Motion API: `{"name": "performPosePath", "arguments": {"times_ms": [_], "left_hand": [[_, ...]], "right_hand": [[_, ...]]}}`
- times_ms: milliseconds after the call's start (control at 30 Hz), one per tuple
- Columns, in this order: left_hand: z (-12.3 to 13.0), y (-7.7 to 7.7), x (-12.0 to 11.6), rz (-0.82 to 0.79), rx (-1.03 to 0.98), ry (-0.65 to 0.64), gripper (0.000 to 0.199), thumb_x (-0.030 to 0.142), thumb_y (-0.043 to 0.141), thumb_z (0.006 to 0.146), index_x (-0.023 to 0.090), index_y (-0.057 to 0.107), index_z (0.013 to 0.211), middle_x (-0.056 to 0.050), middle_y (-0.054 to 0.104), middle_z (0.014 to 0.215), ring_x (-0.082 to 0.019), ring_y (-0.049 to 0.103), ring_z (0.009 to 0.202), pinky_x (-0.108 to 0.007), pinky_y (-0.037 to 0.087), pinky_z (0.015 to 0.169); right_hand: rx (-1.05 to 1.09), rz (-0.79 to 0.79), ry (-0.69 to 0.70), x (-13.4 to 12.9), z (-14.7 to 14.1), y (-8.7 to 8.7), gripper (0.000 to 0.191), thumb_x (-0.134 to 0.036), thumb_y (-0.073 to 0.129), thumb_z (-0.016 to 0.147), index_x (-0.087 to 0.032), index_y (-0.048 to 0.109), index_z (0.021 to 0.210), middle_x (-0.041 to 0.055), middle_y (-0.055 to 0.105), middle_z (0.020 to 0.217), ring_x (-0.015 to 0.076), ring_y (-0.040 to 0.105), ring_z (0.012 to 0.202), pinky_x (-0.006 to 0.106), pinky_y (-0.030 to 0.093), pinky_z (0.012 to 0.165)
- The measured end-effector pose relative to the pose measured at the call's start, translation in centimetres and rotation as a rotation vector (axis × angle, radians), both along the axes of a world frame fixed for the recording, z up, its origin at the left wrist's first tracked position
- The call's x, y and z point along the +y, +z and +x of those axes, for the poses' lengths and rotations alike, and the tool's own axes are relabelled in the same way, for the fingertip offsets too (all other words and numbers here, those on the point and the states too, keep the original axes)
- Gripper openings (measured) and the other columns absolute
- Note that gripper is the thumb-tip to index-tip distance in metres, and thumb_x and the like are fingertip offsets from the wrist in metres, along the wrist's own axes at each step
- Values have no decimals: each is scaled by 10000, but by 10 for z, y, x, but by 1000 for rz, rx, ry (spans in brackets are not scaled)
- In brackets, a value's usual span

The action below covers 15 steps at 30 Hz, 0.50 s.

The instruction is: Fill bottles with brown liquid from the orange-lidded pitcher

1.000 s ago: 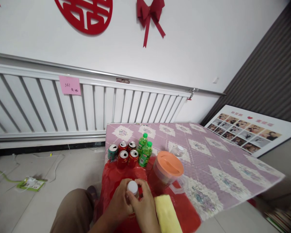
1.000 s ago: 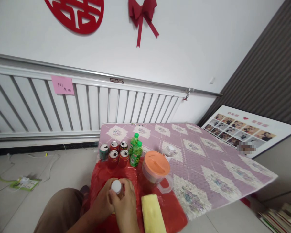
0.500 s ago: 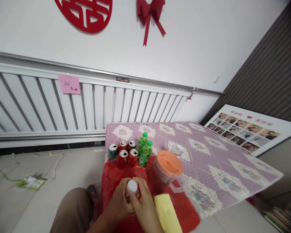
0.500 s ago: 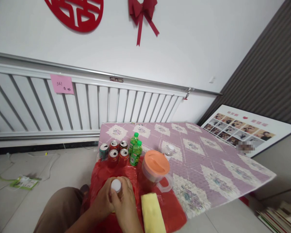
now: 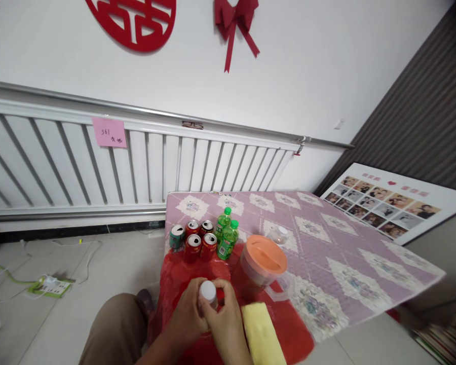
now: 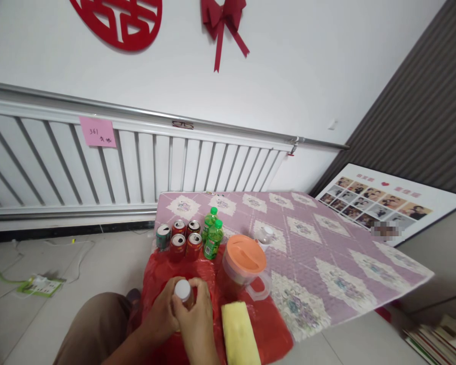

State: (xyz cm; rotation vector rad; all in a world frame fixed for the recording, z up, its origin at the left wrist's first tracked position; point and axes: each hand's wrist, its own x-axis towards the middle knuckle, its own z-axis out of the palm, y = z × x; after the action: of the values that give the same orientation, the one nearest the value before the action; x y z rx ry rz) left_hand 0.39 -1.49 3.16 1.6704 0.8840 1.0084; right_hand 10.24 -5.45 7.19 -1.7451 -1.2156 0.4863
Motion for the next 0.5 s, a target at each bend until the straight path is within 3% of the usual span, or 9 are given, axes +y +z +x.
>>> {"name": "performPosePath", "arguments": {"times_ms": [500], "left_hand": [[-1, 0, 0, 33, -16, -7, 389, 170, 643, 728, 179, 503, 1091, -62, 627, 980, -210, 630, 851, -326, 518, 761]], "right_hand": [[-91, 107, 120, -5, 2, 16, 247, -160, 577, 729, -211, 616, 967, 52, 656, 975, 201, 643, 934, 290, 504, 824]]}}
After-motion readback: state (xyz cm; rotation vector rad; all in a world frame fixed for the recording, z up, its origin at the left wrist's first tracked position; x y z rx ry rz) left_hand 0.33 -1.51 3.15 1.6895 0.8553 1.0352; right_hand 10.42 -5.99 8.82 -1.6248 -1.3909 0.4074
